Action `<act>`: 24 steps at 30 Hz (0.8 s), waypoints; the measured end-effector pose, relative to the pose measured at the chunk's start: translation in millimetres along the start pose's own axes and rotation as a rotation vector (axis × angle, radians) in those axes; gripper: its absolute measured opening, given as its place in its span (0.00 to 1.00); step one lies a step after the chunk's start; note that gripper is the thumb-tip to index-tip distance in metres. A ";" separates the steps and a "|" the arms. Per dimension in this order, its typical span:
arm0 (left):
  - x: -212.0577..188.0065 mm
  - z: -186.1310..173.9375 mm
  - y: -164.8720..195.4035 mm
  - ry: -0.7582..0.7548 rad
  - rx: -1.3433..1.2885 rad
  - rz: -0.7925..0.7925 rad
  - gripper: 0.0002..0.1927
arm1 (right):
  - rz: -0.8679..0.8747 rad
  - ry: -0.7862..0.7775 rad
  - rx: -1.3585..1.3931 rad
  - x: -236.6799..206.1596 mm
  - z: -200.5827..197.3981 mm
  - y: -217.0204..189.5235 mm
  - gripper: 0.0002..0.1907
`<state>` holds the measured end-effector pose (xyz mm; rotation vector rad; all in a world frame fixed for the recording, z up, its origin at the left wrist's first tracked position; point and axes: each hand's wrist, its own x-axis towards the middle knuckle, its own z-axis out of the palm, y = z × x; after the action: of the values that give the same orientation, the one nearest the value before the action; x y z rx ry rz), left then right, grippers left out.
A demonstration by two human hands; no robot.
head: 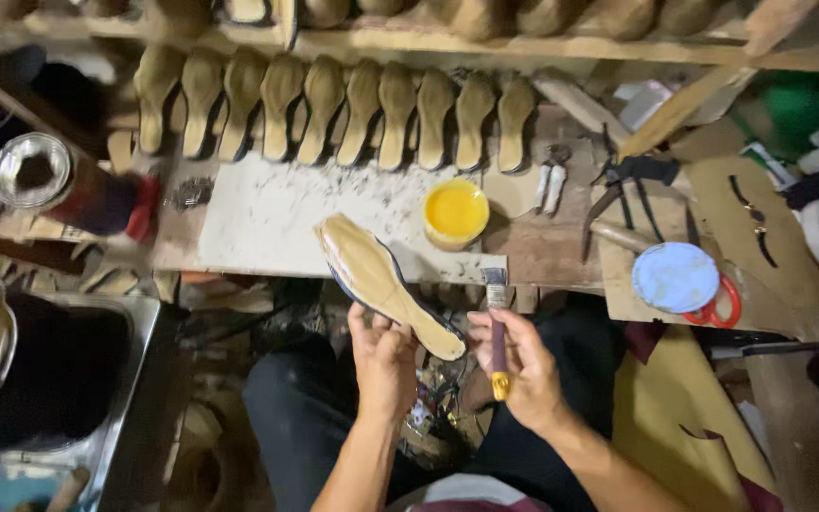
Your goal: The person repeatedly applies a yellow adhesive to the bottom of shoe soles using a brush. They dip the brush into a container, spread the glue evenly across the sole, and place the treated soles onto a nearby shelf. The process is repeated for multiple soles.
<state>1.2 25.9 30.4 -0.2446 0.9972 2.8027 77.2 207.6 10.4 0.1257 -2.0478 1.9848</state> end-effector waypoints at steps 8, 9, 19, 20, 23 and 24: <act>-4.9 29.7 -10.2 -0.066 0.021 -0.012 0.35 | 0.015 -0.009 0.014 6.3 -17.2 -14.6 0.35; -4.9 32.9 -10.4 -0.066 0.038 -0.022 0.35 | 0.019 -0.007 0.015 7.1 -20.4 -15.6 0.35; -9.1 56.4 -15.4 -0.208 0.045 0.005 0.36 | 0.026 0.074 0.040 12.2 -36.7 -30.5 0.33; -12.4 54.7 -15.2 -0.236 0.055 -0.002 0.36 | 0.009 0.082 0.046 14.2 -40.7 -34.3 0.33; -13.9 45.5 -16.6 -0.388 0.039 0.011 0.41 | 0.023 0.166 0.034 18.6 -58.0 -51.8 0.32; -14.0 39.4 -17.7 -0.450 0.025 0.022 0.42 | -0.014 0.202 0.050 21.5 -65.7 -58.9 0.32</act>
<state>14.4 63.3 52.6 0.3865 0.9220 2.6770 81.3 272.6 73.6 -0.0483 -1.8668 1.9544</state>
